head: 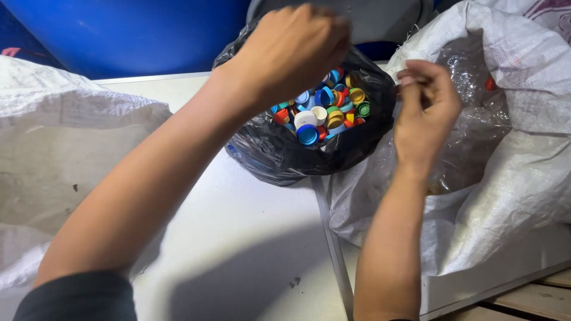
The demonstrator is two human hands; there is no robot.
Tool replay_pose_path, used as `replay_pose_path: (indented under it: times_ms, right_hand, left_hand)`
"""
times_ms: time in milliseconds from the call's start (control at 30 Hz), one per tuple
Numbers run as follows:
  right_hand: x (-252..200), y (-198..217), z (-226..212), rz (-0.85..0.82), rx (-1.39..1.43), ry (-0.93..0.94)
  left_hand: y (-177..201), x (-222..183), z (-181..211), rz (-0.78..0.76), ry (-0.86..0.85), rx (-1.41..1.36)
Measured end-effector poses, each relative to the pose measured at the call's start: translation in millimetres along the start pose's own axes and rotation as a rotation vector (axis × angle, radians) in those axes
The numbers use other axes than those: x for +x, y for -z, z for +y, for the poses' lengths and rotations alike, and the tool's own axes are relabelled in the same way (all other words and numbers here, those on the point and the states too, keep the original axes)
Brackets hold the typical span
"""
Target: The person sorts plastic bottles and bottle caps by hand. They pick up clear plastic bottles from a white sack, screw on caps from a black bag, and place the assembled bottles into another white sack.
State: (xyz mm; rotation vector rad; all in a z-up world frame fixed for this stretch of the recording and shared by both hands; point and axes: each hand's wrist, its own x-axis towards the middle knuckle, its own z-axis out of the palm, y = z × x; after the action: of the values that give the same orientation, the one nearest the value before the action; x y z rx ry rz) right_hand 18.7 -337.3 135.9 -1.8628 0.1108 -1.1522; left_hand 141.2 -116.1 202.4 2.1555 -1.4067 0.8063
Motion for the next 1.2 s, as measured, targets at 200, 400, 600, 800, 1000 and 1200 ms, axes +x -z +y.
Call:
replay_pose_path:
  times_ms: [200, 400, 600, 800, 1000, 1200]
  right_hand:
    - [-14, -6, -70, -0.744, -0.152, 0.015]
    - [-27, -24, -79, -1.015, -0.557, -0.113]
    - [-33, -32, -69, -1.011, -0.604, 0.04]
    - [-33, -24, -88, -0.965, -0.512, 0.092]
    - [-37, -37, -121, -0.883, -0.47, 0.038]
    - [-59, -73, -85, -0.893, -0.434, 0.399]
  left_hand:
    - [64, -61, 44, -0.588, 0.248, 0.16]
    - [50, -124, 56, -0.59, 0.402, 0.38]
    - [17, -178, 68, -0.51, 0.604, 0.271]
    - [-6, -214, 104, -0.266, 0.633, 0.122]
    - [-10, -223, 121, 0.101, 0.564, -0.037]
    - [-24, -227, 112, 0.258, 0.565, -0.194]
